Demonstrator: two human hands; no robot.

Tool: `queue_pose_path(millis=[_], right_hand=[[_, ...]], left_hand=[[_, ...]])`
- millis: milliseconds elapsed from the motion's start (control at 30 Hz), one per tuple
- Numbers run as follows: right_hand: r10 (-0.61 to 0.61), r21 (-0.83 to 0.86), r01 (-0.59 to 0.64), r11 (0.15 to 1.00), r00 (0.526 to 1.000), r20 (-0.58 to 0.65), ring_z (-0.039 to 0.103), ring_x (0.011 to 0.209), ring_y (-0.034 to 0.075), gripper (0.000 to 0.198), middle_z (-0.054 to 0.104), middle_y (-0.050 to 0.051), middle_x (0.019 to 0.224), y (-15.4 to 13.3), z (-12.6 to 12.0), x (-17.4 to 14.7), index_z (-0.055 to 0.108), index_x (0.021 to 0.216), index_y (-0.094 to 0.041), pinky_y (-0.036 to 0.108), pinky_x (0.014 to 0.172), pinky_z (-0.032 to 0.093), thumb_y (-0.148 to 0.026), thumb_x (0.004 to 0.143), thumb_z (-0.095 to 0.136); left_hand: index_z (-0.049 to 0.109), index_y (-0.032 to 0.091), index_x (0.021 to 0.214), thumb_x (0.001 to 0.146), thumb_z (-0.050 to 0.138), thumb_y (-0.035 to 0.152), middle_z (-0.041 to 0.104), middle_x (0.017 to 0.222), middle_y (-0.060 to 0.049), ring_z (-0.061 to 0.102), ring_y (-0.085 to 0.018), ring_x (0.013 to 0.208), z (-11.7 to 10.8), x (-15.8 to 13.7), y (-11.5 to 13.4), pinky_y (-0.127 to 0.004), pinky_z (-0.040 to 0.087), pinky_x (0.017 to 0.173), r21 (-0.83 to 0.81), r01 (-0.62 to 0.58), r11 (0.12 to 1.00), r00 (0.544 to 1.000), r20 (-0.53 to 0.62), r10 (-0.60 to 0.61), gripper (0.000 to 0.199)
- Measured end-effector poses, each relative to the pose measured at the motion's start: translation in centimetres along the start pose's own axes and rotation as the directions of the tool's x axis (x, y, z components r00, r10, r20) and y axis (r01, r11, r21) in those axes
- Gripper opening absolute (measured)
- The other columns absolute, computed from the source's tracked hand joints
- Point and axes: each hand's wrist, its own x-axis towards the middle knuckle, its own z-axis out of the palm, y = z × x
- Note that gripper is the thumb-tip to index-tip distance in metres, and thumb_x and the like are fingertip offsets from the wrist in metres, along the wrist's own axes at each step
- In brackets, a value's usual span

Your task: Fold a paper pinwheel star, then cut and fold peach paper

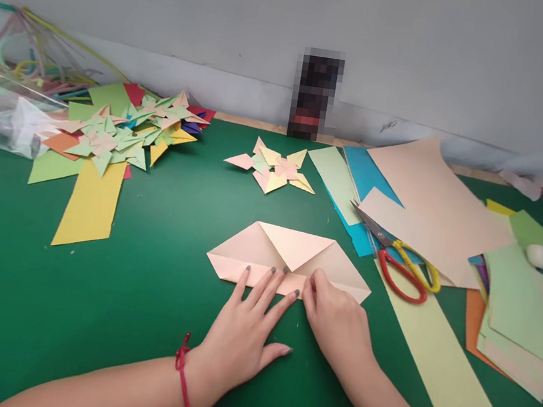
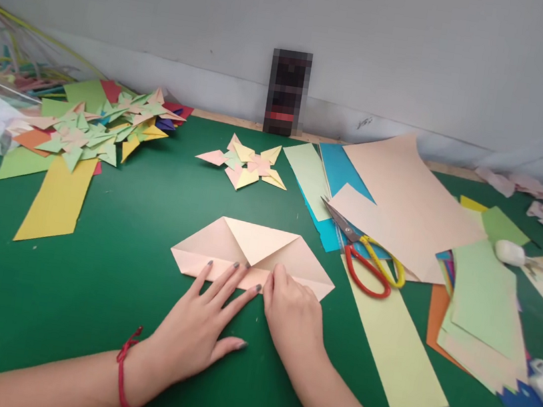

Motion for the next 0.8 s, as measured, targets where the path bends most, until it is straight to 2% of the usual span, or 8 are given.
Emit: queue_pose_path(millis=[167,300,367,467,567,633,700,800], right_hand=[[0.005,-0.016,-0.005,1.000,1.000,0.010,0.048,0.041,0.012,0.025,0.049,-0.003,0.044,0.0,0.1,0.0,0.046,0.066,-0.020,0.025,0.045,0.016,-0.024,0.090,0.036],[0.003,0.004,-0.003,1.000,1.000,0.014,0.047,0.041,0.011,0.026,0.049,-0.002,0.045,0.0,0.0,0.0,0.045,0.066,-0.019,0.025,0.045,0.016,-0.023,0.090,0.035],[0.002,0.017,-0.002,1.000,1.000,0.016,0.047,0.041,0.011,0.026,0.050,-0.002,0.046,0.0,0.0,-0.1,0.044,0.066,-0.019,0.025,0.046,0.016,-0.022,0.090,0.034],[0.009,0.025,-0.009,1.000,1.000,0.024,0.048,0.042,0.011,0.025,0.050,-0.003,0.047,0.0,0.0,-0.1,0.044,0.067,-0.019,0.025,0.045,0.017,-0.022,0.090,0.036],[0.020,0.022,-0.021,1.000,0.999,0.029,0.049,0.043,0.011,0.024,0.050,-0.003,0.048,0.0,0.2,-0.2,0.044,0.067,-0.019,0.025,0.045,0.016,-0.023,0.089,0.038],[0.020,0.027,-0.020,0.999,0.999,0.028,0.049,0.044,0.011,0.023,0.050,-0.003,0.049,0.0,0.3,-0.2,0.044,0.067,-0.019,0.025,0.045,0.017,-0.023,0.089,0.038],[0.015,0.038,-0.016,0.999,1.000,0.027,0.050,0.045,0.010,0.023,0.051,-0.003,0.050,-0.1,0.3,-0.2,0.044,0.068,-0.019,0.025,0.045,0.017,-0.022,0.089,0.037],[0.009,0.047,-0.010,0.999,0.999,0.032,0.051,0.047,0.010,0.023,0.052,-0.003,0.052,-0.2,0.1,-0.3,0.044,0.069,-0.019,0.025,0.044,0.017,-0.021,0.090,0.036]], left_hand=[[0.031,-0.002,0.136,0.080,0.045,0.061,0.021,0.144,-0.024,0.016,-0.037,0.135,0.9,-1.2,2.0,-0.052,0.026,0.105,0.139,0.321,0.937,0.947,-0.076,-0.313,0.085],[0.037,-0.009,0.130,0.071,0.056,0.062,0.031,0.137,-0.031,0.029,-0.042,0.128,1.1,-1.6,2.1,-0.050,0.028,0.105,0.192,0.442,0.876,0.897,-0.113,-0.428,0.095],[0.039,-0.013,0.127,0.074,0.055,0.058,0.036,0.133,-0.033,0.034,-0.043,0.125,0.9,-1.7,1.9,-0.050,0.029,0.104,0.204,0.454,0.867,0.891,-0.134,-0.435,0.090],[0.044,-0.013,0.123,0.086,0.048,0.042,0.044,0.128,-0.032,0.042,-0.039,0.121,0.1,-1.5,1.6,-0.046,0.032,0.102,0.250,0.428,0.869,0.903,-0.158,-0.399,0.066],[0.056,-0.005,0.111,0.091,0.040,0.035,0.057,0.112,-0.026,0.054,-0.033,0.107,-1.1,-0.5,0.3,-0.042,0.041,0.091,0.326,0.376,0.868,0.926,-0.155,-0.343,0.048],[0.063,0.007,0.095,0.092,0.036,0.037,0.062,0.095,-0.018,0.059,-0.028,0.088,-1.8,0.6,-1.2,-0.040,0.046,0.076,0.300,0.339,0.892,0.941,-0.102,-0.324,0.040],[0.061,0.013,0.084,0.091,0.035,0.041,0.059,0.081,-0.011,0.057,-0.024,0.073,-2.2,1.7,-2.7,-0.037,0.045,0.066,0.252,0.348,0.903,0.937,-0.080,-0.339,0.039],[0.056,0.013,0.079,0.090,0.035,0.047,0.053,0.076,-0.008,0.052,-0.022,0.069,-2.1,2.6,-4.1,-0.035,0.042,0.064,0.255,0.351,0.901,0.936,-0.065,-0.347,0.042]])
